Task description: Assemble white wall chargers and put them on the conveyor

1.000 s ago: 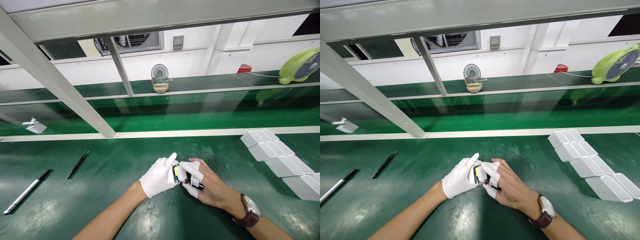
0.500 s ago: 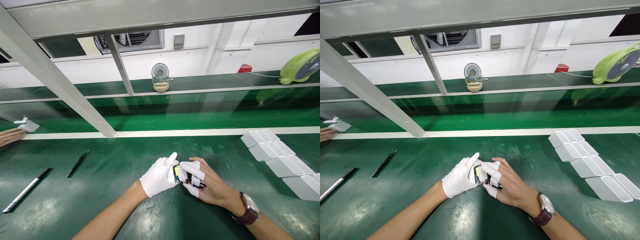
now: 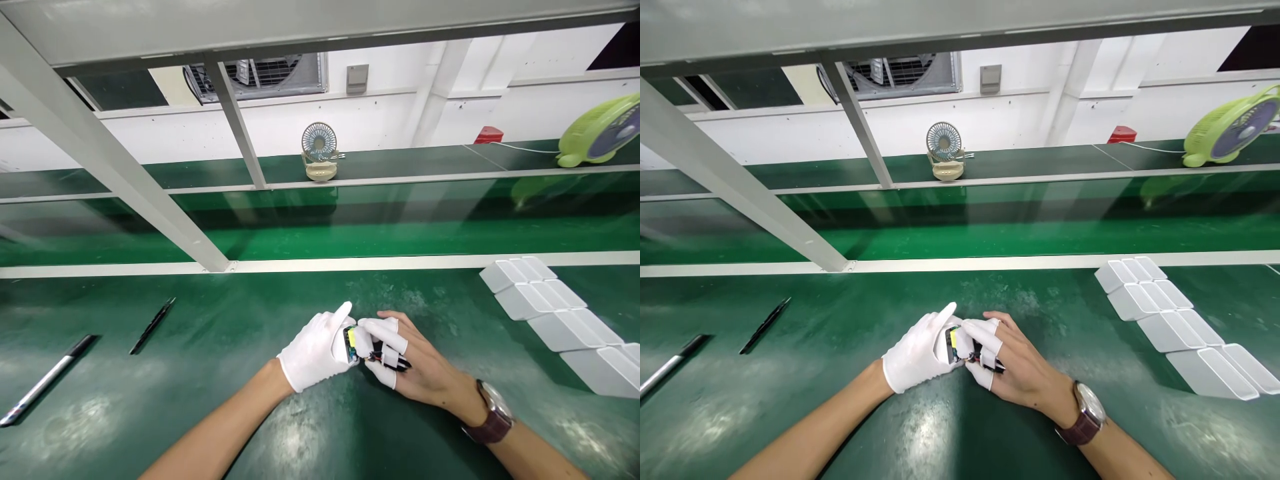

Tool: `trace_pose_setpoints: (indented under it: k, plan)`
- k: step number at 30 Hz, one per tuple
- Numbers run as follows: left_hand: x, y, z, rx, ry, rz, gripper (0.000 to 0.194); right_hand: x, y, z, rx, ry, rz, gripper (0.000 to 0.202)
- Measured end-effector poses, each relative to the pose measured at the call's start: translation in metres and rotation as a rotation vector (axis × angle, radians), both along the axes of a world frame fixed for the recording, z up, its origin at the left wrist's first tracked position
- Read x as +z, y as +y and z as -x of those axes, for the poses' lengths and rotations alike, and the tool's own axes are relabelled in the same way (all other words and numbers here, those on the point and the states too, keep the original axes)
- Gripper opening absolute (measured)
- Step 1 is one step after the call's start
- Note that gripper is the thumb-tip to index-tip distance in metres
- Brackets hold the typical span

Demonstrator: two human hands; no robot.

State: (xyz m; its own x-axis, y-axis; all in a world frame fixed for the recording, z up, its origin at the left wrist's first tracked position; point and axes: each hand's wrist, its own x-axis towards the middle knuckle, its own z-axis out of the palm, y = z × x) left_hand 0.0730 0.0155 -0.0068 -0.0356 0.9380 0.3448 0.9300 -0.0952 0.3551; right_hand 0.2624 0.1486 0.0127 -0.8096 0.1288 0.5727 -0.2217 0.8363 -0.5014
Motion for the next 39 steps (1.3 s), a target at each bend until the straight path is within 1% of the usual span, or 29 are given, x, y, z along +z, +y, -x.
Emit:
trace_pose_setpoints:
  k: [4,9,15,21,23,28,33,39]
  plan:
    - [-0.001,0.0,0.0,-0.012,0.015,-0.034,0.071,0.001,0.0,-0.001,0.005,0.003,-0.002,0.064]
    - [-0.003,0.0,0.001,-0.004,0.042,-0.039,0.063,-0.003,0.0,-0.001,0.008,0.013,-0.011,0.065]
    - [-0.004,0.0,0.001,0.002,0.007,0.056,0.061,-0.009,0.002,-0.002,0.018,-0.005,-0.033,0.07]
    - [-0.005,-0.002,0.0,0.011,-0.012,0.012,0.084,-0.008,0.004,-0.001,0.026,-0.014,-0.033,0.07]
    - [-0.006,-0.003,0.001,0.007,-0.014,0.028,0.085,-0.007,0.006,-0.002,0.033,-0.024,-0.032,0.071]
    - [-0.005,-0.002,0.001,0.006,-0.012,0.081,0.079,-0.009,0.008,-0.002,0.042,-0.042,-0.025,0.073]
    - [-0.006,-0.003,-0.002,0.021,-0.046,0.017,0.092,-0.015,0.003,0.001,0.019,-0.078,-0.081,0.072]
    - [-0.005,-0.002,-0.002,0.012,-0.066,-0.005,0.09,-0.019,-0.003,0.005,-0.033,-0.097,-0.052,0.071]
